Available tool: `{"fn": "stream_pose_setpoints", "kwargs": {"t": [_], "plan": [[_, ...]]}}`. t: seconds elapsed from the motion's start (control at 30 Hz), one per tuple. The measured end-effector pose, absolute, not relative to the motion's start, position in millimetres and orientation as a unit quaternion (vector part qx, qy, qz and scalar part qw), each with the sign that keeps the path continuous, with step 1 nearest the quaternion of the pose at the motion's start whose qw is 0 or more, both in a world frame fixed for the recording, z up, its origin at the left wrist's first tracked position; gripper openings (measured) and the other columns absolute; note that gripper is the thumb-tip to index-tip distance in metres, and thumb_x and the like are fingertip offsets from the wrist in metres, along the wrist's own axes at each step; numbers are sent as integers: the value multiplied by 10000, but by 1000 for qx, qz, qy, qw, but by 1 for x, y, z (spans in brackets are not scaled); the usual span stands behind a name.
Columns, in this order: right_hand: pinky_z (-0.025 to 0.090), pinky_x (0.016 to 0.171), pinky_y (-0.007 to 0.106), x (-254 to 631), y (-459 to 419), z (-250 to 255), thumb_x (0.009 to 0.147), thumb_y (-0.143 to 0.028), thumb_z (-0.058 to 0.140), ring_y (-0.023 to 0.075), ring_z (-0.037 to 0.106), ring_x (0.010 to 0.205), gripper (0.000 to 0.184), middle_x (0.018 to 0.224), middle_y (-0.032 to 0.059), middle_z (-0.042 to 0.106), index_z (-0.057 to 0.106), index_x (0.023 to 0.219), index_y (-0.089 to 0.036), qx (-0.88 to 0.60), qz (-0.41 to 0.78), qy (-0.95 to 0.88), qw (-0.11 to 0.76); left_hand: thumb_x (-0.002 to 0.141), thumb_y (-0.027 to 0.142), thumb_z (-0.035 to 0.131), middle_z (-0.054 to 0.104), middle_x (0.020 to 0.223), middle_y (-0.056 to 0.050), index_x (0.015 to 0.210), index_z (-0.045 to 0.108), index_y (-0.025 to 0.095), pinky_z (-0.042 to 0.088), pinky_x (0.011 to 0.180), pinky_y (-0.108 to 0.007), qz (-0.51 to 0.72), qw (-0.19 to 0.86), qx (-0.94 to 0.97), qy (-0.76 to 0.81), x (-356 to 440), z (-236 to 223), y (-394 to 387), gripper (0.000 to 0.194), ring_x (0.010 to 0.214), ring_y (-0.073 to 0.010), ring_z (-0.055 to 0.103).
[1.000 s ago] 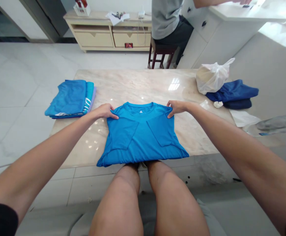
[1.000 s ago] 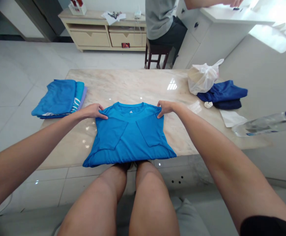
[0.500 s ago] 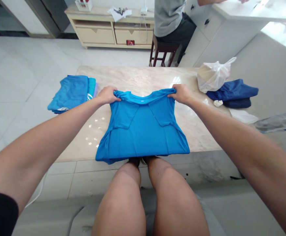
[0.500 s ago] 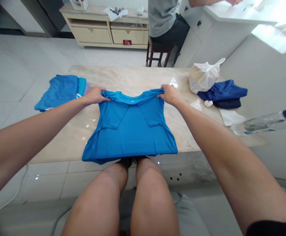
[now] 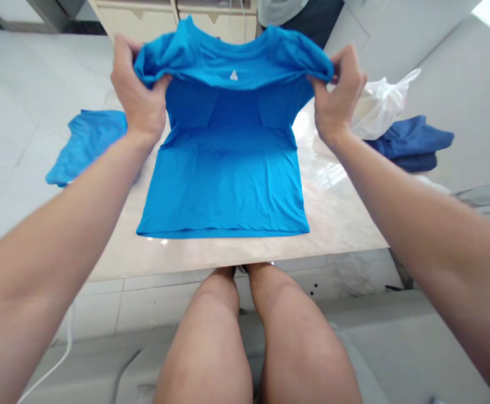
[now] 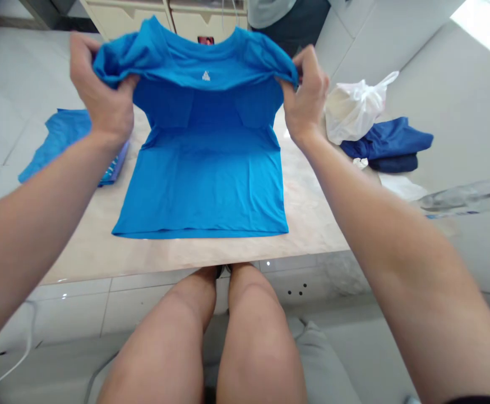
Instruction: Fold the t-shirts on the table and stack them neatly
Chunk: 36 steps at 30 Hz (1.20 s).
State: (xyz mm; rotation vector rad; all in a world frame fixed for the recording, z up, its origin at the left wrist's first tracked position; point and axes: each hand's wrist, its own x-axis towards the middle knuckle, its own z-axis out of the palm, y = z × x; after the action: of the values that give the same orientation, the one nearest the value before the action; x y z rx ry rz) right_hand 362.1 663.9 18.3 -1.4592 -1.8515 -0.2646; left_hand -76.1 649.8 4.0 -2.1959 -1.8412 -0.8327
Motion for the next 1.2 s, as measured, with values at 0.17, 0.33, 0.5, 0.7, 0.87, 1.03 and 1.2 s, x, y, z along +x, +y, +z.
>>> {"fn": "stream_pose_setpoints", "kwargs": {"t": [0.17, 0.33, 0.5, 0.7, 0.87, 1.03, 1.2], "plan": [[476, 1025, 509, 404, 551, -74, 1067, -264, 563, 337, 616, 1126, 196, 1109, 107, 698, 663, 1231, -229, -522, -44, -791, 316, 1079, 444, 537, 729, 1259, -85, 1194, 702, 184, 358, 991, -473, -209, 44, -775, -595, -79, -65, 500, 328, 1348, -238, 585], [462, 999, 502, 428, 489, -121, 914, -70, 599, 363, 612, 1176, 457, 1300, 158, 746, 729, 1330, -207, -481, -67, -859, 161, 932, 149, 590, 791, 1220, -115, 1174, 793, 253, 451, 996, -490, -132, 42, -817, -560, -101, -103, 452, 333, 1196, -329, 683], [445, 955, 473, 427, 491, -98, 992, -107, 602, 348, 620, 1116, 289, 1163, 137, 808, 811, 1159, -217, -457, -77, -879, 108, 949, 149, 556, 803, 1154, -133, 1094, 834, 260, 494, 991, -493, -122, 42, -810, -572, -117, -80, 463, 333, 1167, -346, 696], [458, 963, 485, 407, 480, -69, 1017, -125, 572, 363, 637, 1126, 309, 1124, 164, 822, 851, 1125, -204, -469, -39, -881, 41, 977, 186, 501, 804, 1157, -155, 1083, 835, 256, 511, 976, -515, -93, 53, -788, -607, -129, -60, 459, 357, 1196, -370, 684], [505, 1021, 453, 407, 455, -65, 1037, -188, 574, 342, 669, 1197, 318, 1252, 151, 792, 828, 1226, -214, -475, 17, -879, 28, 1031, 266, 470, 785, 1170, -180, 1164, 809, 225, 537, 926, -499, -101, 25, -766, -634, -125, -75, 441, 366, 1101, -372, 697], [519, 1092, 474, 403, 462, -74, 1129, -360, 533, 347, 678, 1223, 340, 1285, 159, 763, 793, 1285, -206, -506, 46, -854, 107, 1034, 478, 635, 745, 1354, -153, 1391, 718, 243, 515, 1062, -501, -130, -53, -828, -543, -98, -88, 446, 435, 1250, -371, 655], [515, 1098, 467, 377, 479, -93, 1123, -391, 571, 348, 679, 1239, 335, 1309, 158, 769, 796, 1288, -208, -467, 81, -877, 81, 1072, 416, 596, 790, 1247, -134, 1197, 787, 255, 495, 1052, -500, -115, -80, -861, -489, -90, -97, 465, 279, 1181, -340, 681]]}}
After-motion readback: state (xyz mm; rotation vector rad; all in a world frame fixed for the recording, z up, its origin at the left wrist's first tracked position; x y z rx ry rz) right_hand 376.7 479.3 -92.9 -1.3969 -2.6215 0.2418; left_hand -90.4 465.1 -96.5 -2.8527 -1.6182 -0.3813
